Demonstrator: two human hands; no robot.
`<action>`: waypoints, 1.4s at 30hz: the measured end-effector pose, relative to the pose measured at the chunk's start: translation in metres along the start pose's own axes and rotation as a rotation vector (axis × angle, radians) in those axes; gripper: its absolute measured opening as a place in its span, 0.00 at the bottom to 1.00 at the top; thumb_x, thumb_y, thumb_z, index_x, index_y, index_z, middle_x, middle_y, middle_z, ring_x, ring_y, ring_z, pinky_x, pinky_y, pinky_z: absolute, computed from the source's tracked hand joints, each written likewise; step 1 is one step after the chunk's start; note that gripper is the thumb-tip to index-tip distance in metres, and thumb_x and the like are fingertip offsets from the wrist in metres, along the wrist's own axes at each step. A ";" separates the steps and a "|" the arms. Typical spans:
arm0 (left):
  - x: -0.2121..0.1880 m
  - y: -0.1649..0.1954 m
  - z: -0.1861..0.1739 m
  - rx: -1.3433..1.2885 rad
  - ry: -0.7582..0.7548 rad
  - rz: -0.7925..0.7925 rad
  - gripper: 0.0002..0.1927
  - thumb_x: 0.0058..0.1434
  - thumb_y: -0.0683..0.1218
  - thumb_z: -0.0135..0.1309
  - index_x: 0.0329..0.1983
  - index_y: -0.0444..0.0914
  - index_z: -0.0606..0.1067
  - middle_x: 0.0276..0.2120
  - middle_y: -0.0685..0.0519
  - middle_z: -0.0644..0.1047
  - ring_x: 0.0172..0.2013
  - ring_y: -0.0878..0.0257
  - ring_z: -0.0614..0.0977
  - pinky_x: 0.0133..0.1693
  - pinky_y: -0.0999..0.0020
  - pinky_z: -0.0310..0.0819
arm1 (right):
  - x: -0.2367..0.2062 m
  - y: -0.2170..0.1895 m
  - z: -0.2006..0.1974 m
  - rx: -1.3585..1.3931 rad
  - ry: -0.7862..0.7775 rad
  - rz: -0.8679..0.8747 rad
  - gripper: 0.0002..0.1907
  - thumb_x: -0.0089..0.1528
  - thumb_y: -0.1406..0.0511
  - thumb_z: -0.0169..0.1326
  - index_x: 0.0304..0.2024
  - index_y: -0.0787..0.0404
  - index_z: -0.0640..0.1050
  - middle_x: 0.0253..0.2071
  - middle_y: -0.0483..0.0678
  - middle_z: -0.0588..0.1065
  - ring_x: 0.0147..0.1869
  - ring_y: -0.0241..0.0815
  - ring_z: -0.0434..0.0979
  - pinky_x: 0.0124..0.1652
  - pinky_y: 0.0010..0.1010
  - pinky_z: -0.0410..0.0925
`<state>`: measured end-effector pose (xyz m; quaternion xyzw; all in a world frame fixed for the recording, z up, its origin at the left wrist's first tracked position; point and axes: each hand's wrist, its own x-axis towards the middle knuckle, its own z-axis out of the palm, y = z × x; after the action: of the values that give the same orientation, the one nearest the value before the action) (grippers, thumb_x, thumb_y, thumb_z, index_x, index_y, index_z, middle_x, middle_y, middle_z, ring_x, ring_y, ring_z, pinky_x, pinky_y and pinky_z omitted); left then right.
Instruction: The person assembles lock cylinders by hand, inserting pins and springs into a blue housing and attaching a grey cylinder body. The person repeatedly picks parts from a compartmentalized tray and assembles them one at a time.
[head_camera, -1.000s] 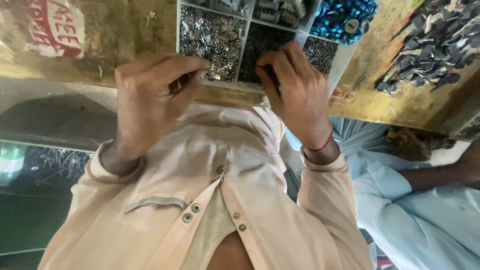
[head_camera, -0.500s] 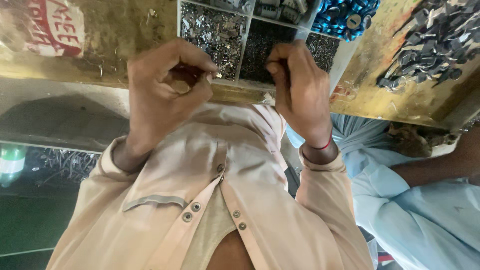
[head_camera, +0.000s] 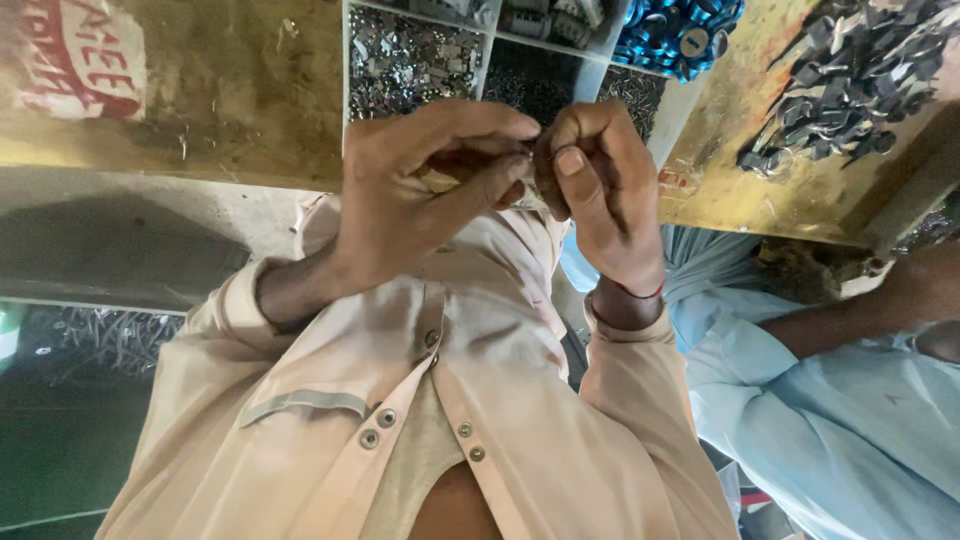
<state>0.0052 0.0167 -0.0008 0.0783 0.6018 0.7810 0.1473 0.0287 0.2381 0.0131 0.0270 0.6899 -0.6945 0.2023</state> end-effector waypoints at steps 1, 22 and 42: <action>-0.001 0.000 0.004 -0.031 0.020 -0.022 0.10 0.71 0.33 0.60 0.55 0.30 0.77 0.42 0.49 0.84 0.42 0.65 0.87 0.45 0.74 0.87 | -0.001 0.004 0.002 -0.029 0.034 -0.021 0.11 0.77 0.62 0.46 0.50 0.65 0.66 0.39 0.44 0.67 0.31 0.27 0.62 0.32 0.17 0.60; 0.000 -0.001 -0.002 0.060 -0.053 0.083 0.11 0.72 0.32 0.59 0.56 0.32 0.78 0.45 0.48 0.83 0.39 0.66 0.87 0.42 0.77 0.86 | -0.007 0.010 0.001 -0.171 -0.001 -0.051 0.09 0.78 0.67 0.52 0.52 0.68 0.69 0.43 0.47 0.74 0.41 0.30 0.74 0.41 0.21 0.69; 0.008 -0.003 -0.005 0.173 -0.173 0.005 0.05 0.68 0.35 0.60 0.46 0.32 0.79 0.36 0.52 0.80 0.33 0.70 0.81 0.34 0.76 0.77 | -0.002 -0.021 -0.040 -1.082 0.133 -0.109 0.06 0.67 0.74 0.61 0.44 0.64 0.77 0.40 0.50 0.76 0.40 0.46 0.80 0.39 0.35 0.69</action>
<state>-0.0039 0.0155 -0.0056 0.1591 0.6519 0.7169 0.1893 0.0145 0.2765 0.0317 -0.0729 0.9604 -0.2467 0.1071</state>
